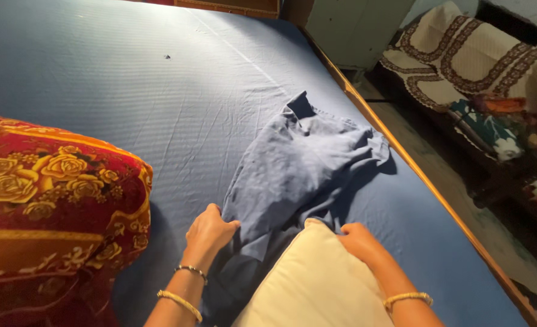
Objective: The person repeatedly presses, pats, and adjusts a white pillow on a blue bedsheet to fluff it. They then pick up a dark blue pillowcase and begin to unfold it over the pillow.
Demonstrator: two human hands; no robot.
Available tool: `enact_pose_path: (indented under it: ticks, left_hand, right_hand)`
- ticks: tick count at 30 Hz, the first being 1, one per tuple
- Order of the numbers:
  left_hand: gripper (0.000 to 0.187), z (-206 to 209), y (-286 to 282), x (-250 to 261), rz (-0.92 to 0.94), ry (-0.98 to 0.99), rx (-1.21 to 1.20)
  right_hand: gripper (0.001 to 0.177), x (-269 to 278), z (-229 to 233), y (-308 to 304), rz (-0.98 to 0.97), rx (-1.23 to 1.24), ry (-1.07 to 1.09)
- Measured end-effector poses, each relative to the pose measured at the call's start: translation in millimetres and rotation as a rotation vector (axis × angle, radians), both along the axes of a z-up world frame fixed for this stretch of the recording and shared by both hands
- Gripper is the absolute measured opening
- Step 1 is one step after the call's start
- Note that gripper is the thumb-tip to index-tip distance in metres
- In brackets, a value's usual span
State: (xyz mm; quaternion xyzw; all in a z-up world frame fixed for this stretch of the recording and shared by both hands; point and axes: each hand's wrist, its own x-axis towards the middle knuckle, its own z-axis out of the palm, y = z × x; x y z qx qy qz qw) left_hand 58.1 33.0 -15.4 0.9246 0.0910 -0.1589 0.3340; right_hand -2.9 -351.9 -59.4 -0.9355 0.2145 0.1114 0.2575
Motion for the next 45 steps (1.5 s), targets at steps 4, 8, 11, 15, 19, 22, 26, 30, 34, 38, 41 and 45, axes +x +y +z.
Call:
enact_pose_path:
  ticks: [4,8,11,15,19,22,26,30,34,38,41,45]
  left_hand:
    - [0.037,-17,12,-3,0.013,0.006,-0.038]
    - [0.033,-25,1,-20,0.130,-0.085,-0.091]
    - [0.048,-16,-30,-43,0.022,-0.219,-0.282]
    - [0.041,-2,-69,-98,-0.122,-0.157,-0.196]
    - [0.046,5,-66,-127,-0.055,-0.187,-0.161]
    - [0.063,7,-39,-131,-0.170,-0.167,-0.157]
    - [0.043,8,-33,-132,-0.204,-0.283,-0.086]
    - [0.023,9,-41,-131,-0.170,-0.406,-0.100]
    - [0.013,7,-44,-128,-0.256,-0.472,-0.088]
    - [0.027,2,-43,-122,-0.344,-0.549,-0.099]
    - [0.014,-3,-42,-121,-0.327,-0.564,-0.082]
    - [0.008,6,-47,-119,-0.111,-0.585,-0.266]
  right_hand:
    - [0.035,-49,19,-91,-0.272,-0.320,0.070]
    - [0.055,-133,18,-115,-0.453,-0.347,0.072]
    - [0.062,-156,51,-67,-0.382,-0.192,-0.304]
    - [0.071,-139,108,49,-0.017,-0.050,-0.527]
    - [0.079,-135,147,160,0.450,-0.126,-0.338]
    - [0.086,-157,155,207,0.679,-0.262,-0.170]
    - [0.068,-162,125,198,0.545,-0.144,-0.370]
    - [0.076,-143,102,124,0.140,-0.142,-0.549]
    - [0.110,-137,107,80,0.090,-0.300,-0.436]
    - [0.104,-141,130,84,-0.103,-0.220,-0.130]
    - [0.089,-157,141,89,-0.112,-0.209,-0.232]
    - [0.073,-195,148,65,-0.148,-0.135,-0.358]
